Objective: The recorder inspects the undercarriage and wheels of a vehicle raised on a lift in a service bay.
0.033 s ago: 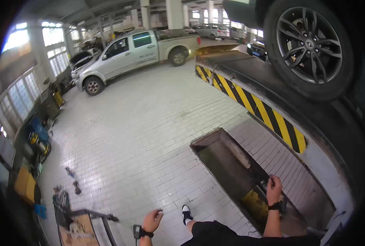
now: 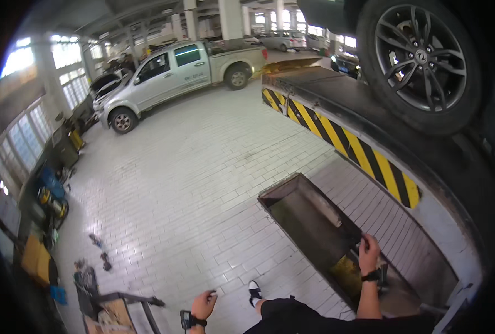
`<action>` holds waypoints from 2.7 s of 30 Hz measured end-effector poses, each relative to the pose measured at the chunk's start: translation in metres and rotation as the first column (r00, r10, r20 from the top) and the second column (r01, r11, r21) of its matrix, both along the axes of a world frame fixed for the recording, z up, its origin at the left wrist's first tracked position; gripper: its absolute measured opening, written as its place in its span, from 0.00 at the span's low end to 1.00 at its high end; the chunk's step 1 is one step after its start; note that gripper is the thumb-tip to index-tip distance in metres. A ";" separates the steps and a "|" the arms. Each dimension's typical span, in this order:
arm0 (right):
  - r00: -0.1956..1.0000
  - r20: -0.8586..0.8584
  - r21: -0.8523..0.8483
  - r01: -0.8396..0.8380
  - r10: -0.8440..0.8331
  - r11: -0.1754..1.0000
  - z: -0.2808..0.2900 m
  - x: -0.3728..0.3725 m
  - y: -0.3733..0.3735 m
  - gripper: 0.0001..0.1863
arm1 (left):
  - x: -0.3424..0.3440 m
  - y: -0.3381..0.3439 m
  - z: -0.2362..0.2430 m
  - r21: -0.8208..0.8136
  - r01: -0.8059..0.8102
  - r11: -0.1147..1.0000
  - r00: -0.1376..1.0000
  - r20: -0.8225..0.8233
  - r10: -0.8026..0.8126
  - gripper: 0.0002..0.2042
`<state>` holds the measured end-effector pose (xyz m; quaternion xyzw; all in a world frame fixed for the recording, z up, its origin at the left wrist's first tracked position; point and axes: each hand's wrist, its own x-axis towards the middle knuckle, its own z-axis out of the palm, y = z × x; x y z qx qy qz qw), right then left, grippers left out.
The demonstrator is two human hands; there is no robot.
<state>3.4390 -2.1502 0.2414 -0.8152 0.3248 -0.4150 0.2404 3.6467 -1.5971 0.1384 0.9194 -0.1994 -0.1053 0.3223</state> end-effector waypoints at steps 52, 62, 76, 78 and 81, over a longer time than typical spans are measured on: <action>0.963 0.135 0.292 0.188 -0.235 0.938 0.006 1.145 -0.265 0.11 | 1.352 -0.538 0.031 -0.225 0.440 0.869 0.829 -0.271 -0.490 0.16; 0.588 -0.008 0.203 0.793 -0.809 0.574 -0.011 1.160 -0.343 0.12 | 1.461 -0.924 0.047 -0.235 0.825 0.514 0.491 -0.154 -0.858 0.13; 0.267 0.038 0.138 0.953 -0.963 0.270 0.019 1.257 -0.526 0.09 | 1.411 -1.297 0.093 -0.406 0.912 -0.059 -0.130 -0.148 -0.980 0.15; 0.255 0.057 0.150 0.953 -0.965 0.261 0.020 1.254 -0.570 0.09 | 1.407 -1.326 0.083 -0.353 0.934 -0.047 -0.108 -0.153 -0.982 0.14; 0.216 0.148 0.153 0.959 -0.965 0.239 0.003 1.225 -0.659 0.09 | 1.419 -1.373 0.050 -0.203 0.978 -0.055 -0.088 -0.153 -0.984 0.14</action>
